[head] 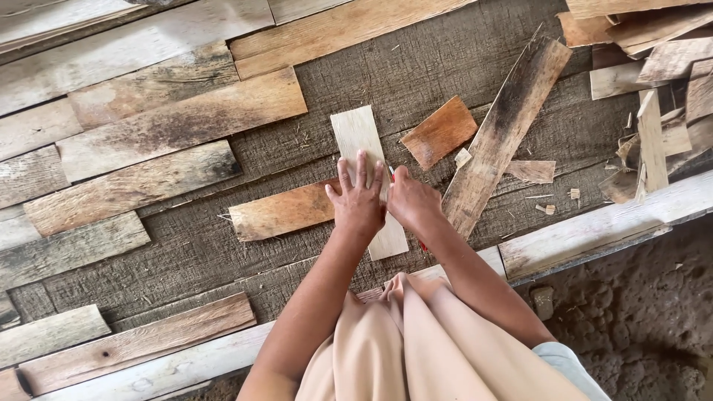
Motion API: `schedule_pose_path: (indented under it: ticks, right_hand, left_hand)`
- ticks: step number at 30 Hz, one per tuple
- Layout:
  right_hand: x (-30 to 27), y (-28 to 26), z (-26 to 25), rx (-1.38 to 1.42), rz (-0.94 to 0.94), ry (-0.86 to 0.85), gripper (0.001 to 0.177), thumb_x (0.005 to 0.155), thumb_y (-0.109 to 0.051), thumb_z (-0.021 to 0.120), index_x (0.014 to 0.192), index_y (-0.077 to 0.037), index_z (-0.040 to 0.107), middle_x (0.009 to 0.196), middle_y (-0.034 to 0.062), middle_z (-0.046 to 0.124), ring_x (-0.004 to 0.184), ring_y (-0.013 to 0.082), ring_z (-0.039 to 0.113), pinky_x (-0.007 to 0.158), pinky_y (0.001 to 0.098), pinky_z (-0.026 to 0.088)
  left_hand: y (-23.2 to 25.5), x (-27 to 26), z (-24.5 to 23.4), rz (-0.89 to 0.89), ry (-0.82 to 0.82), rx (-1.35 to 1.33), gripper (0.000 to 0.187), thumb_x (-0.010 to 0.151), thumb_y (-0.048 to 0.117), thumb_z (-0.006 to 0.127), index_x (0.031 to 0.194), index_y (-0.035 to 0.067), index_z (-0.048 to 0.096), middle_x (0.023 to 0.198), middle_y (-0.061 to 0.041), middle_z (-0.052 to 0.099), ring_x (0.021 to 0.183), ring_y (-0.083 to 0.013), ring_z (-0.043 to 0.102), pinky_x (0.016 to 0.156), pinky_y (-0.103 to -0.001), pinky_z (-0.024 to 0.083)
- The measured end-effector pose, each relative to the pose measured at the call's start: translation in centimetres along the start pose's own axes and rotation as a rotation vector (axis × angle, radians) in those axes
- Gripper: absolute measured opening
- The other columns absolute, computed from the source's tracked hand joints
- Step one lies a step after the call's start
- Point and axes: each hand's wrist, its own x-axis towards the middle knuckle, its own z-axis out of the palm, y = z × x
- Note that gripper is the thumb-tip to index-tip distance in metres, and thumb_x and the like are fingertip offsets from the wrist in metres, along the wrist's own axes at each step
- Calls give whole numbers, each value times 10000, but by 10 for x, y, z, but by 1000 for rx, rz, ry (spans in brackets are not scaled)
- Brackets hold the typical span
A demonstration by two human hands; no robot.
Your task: The person arranges wooden planks on a flat surface, selecting pieces from a pile and placing them in a staggered pattern. They use a utility knife to trim a plank to fit a gap and continue adding pieces to the layout.
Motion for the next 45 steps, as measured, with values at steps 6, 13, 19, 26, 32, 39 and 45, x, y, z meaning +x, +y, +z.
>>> schedule_pose_path:
  ticks: [6, 13, 19, 26, 32, 39, 45]
  right_hand:
    - [-11, 0, -13, 64, -2, -91, 377, 944, -314, 286, 1225, -84, 387, 1083, 267, 717, 1120, 482, 676, 987, 617, 476]
    - [-39, 5, -4, 175, 7, -92, 380, 967, -266, 316, 1244, -39, 443, 1072, 307, 712, 1143, 493, 665, 1004, 634, 455]
    - [-63, 20, 12, 136, 19, -144, 375, 948, -235, 295, 1239, -40, 429, 1081, 308, 711, 1141, 512, 663, 999, 619, 458]
    - [-71, 15, -7, 80, 44, -101, 396, 986, -301, 268, 1294, -86, 394, 1097, 280, 718, 1137, 487, 673, 1004, 600, 477]
    - [-24, 0, -15, 79, 12, 39, 344, 1018, -349, 271, 1234, -108, 386, 1057, 276, 722, 1095, 483, 690, 965, 585, 500]
    - [0, 2, -7, 46, 4, 18, 338, 1008, -361, 290, 1216, -115, 392, 1053, 273, 725, 1085, 487, 693, 950, 602, 503]
    - [-1, -2, -14, 48, 21, -2, 351, 973, -348, 302, 1217, -116, 401, 1054, 280, 723, 1096, 503, 683, 953, 599, 495]
  left_hand:
    - [4, -7, -9, -36, 38, -50, 782, 929, 319, 664, 1619, 230, 306, 1722, -116, 33, 1526, -508, 2, 1069, -791, 292]
    - [3, -6, -8, -23, 48, -37, 809, 906, 379, 686, 1609, 202, 328, 1713, -143, 76, 1523, -514, 15, 1067, -784, 310]
    - [7, -9, -14, -23, 44, -33, 825, 913, 413, 687, 1616, 201, 309, 1716, -138, 54, 1524, -506, 20, 1077, -772, 313]
    - [7, -12, -21, -22, 27, -43, 815, 914, 375, 667, 1620, 207, 296, 1719, -141, 36, 1530, -501, 30, 1078, -773, 305]
    - [4, -9, -10, -10, 43, -11, 806, 909, 370, 667, 1616, 215, 312, 1716, -140, 55, 1523, -520, 24, 1051, -789, 318]
    - [1, -5, -3, -2, 24, -10, 848, 882, 372, 700, 1619, 215, 311, 1718, -138, 50, 1516, -534, 37, 1041, -802, 313]
    - [2, -3, -5, -11, 35, -36, 846, 877, 339, 715, 1614, 216, 318, 1718, -134, 43, 1518, -535, 31, 1049, -803, 306]
